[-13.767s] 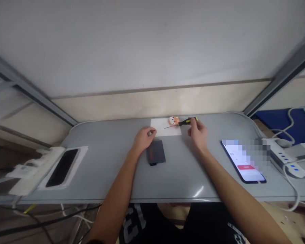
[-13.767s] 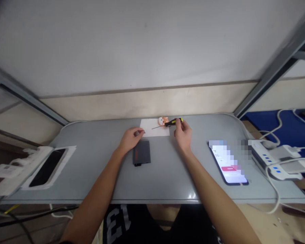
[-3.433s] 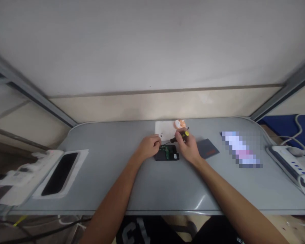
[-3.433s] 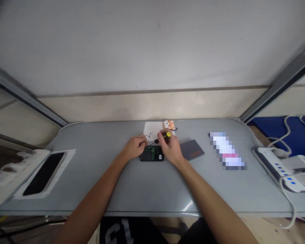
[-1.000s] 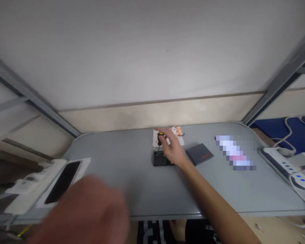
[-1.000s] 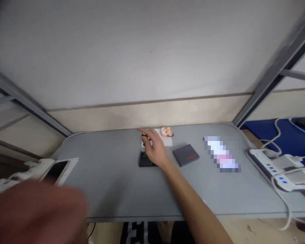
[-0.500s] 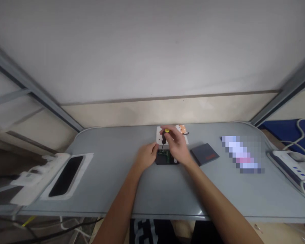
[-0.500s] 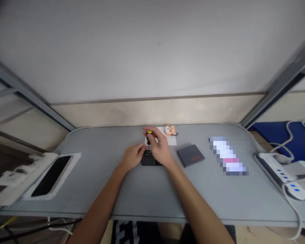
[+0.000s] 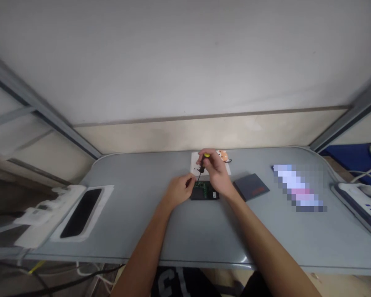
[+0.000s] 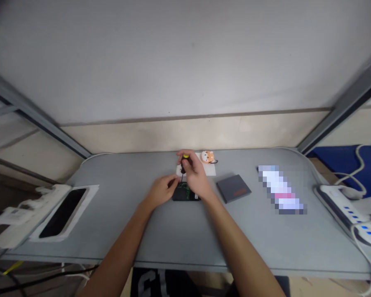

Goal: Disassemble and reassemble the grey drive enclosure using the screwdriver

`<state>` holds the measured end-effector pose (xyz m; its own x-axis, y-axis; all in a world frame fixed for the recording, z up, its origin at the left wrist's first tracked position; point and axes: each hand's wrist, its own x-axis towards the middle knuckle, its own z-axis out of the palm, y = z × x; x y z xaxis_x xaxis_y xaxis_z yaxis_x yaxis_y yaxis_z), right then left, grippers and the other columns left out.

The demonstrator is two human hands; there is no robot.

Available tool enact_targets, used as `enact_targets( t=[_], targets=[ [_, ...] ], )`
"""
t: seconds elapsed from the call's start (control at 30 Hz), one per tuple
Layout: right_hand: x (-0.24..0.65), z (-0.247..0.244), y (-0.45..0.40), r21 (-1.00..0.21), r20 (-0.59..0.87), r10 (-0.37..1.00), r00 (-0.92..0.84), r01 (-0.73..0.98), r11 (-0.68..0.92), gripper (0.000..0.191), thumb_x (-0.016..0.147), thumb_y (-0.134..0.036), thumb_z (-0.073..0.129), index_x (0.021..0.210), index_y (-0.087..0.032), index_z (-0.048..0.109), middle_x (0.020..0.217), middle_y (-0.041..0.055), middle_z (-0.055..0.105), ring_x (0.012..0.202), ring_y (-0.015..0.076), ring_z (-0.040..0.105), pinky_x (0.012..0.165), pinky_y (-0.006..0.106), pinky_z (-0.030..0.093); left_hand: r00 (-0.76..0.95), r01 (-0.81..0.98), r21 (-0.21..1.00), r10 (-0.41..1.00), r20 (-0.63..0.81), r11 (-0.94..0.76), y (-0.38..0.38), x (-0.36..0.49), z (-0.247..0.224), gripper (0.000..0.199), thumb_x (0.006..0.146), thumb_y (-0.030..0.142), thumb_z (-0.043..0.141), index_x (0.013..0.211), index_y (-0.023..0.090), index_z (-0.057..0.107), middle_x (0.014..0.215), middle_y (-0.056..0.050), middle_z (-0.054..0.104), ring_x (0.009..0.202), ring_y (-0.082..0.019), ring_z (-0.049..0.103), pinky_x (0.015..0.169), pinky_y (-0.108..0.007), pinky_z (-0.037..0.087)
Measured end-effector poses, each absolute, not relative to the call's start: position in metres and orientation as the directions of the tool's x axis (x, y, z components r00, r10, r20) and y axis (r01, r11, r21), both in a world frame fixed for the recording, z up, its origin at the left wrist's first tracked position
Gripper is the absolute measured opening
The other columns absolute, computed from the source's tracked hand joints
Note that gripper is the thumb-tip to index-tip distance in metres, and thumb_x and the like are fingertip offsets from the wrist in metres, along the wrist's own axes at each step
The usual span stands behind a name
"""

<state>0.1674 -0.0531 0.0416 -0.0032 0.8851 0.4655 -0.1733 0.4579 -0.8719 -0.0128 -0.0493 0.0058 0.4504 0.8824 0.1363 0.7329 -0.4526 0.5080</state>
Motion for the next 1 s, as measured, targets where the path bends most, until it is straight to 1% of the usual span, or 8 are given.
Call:
enact_targets(
  t=[0.13,0.27,0.4,0.5,0.7,0.8,0.9,1.0],
  targets=[
    [0.164,0.035,-0.047,-0.842,0.397,0.915,0.067,-0.37,0.392,0.026,0.099,-0.05,0.055,0.089,-0.025,0.052,0.079,-0.0007,0.049,0.071,0.0164,0.049,0.066,0.031,0.043,0.423,0.739,0.52,0.896,0.135,-0.427,-0.051,-0.011,0.008,0.029,0.101,0.033,0.046,0.087,0.022,0.068,0.071,0.001,0.065,0.062,-0.014,0.052,0.063,-0.028,0.034],
    [0.161,0.038,-0.043,-0.832,0.416,0.902,0.117,-0.352,0.429,0.04,0.095,-0.058,0.059,0.076,-0.024,0.05,0.085,0.0022,0.048,0.075,0.0171,0.049,0.066,0.031,0.045,0.421,0.734,0.528,0.896,0.14,-0.427,-0.052,-0.011,0.01,0.03,0.1,0.034,0.046,0.084,0.022,0.068,0.069,0.001,0.063,0.06,-0.014,0.048,0.062,-0.028,0.033],
    [0.162,0.044,-0.036,-0.876,0.371,0.929,0.017,-0.326,0.355,0.037,0.096,-0.061,0.057,0.091,-0.024,0.061,0.081,0.0022,0.053,0.073,0.0179,0.051,0.062,0.031,0.044,0.428,0.716,0.554,0.894,0.133,-0.425,-0.052,-0.012,0.011,0.025,0.098,0.03,0.048,0.085,0.022,0.068,0.071,0.002,0.065,0.061,-0.014,0.051,0.063,-0.027,0.035],
    [0.16,0.048,-0.033,-0.865,0.336,0.94,-0.051,-0.41,0.287,0.038,0.096,-0.063,0.055,0.108,-0.026,0.057,0.074,-0.0002,0.052,0.067,0.0179,0.05,0.062,0.032,0.044,0.44,0.711,0.553,0.888,0.133,-0.436,-0.052,-0.012,0.012,0.027,0.099,0.03,0.047,0.085,0.022,0.068,0.073,0.001,0.066,0.062,-0.014,0.052,0.064,-0.026,0.036],
    [0.154,0.053,-0.044,-0.785,0.322,0.947,0.006,-0.558,0.271,0.035,0.093,-0.056,0.063,0.087,-0.027,0.045,0.064,-0.0042,0.041,0.058,0.0153,0.04,0.057,0.029,0.038,0.454,0.707,0.538,0.878,0.152,-0.459,-0.052,-0.011,0.009,0.027,0.099,0.029,0.048,0.083,0.021,0.068,0.072,0.001,0.065,0.061,-0.014,0.05,0.063,-0.027,0.034],
    [0.157,0.053,-0.047,-0.827,0.322,0.946,-0.03,-0.495,0.266,0.038,0.09,-0.056,0.069,0.086,-0.027,0.045,0.07,-0.002,0.05,0.062,0.0159,0.046,0.058,0.03,0.04,0.464,0.695,0.545,0.872,0.159,-0.469,-0.051,-0.011,0.008,0.025,0.098,0.027,0.048,0.084,0.021,0.069,0.074,0.001,0.067,0.064,-0.014,0.053,0.065,-0.027,0.034],
    [0.159,0.052,-0.044,-0.877,0.305,0.951,-0.049,-0.403,0.261,0.041,0.093,-0.066,0.058,0.086,-0.026,0.05,0.079,0.002,0.055,0.069,0.0179,0.053,0.063,0.032,0.045,0.466,0.695,0.54,0.869,0.166,-0.475,-0.051,-0.01,0.007,0.025,0.098,0.026,0.048,0.086,0.022,0.069,0.079,0.0,0.071,0.067,-0.015,0.056,0.066,-0.028,0.035],
    [0.157,0.051,-0.043,-0.89,0.273,0.961,-0.037,-0.389,0.238,0.049,0.096,-0.073,0.044,0.085,-0.026,0.05,0.072,0.0006,0.049,0.065,0.0179,0.051,0.062,0.033,0.044,0.463,0.707,0.524,0.871,0.165,-0.475,-0.05,-0.01,0.005,0.025,0.098,0.028,0.049,0.086,0.022,0.07,0.079,-0.001,0.071,0.066,-0.015,0.056,0.066,-0.028,0.035]
  ],
)
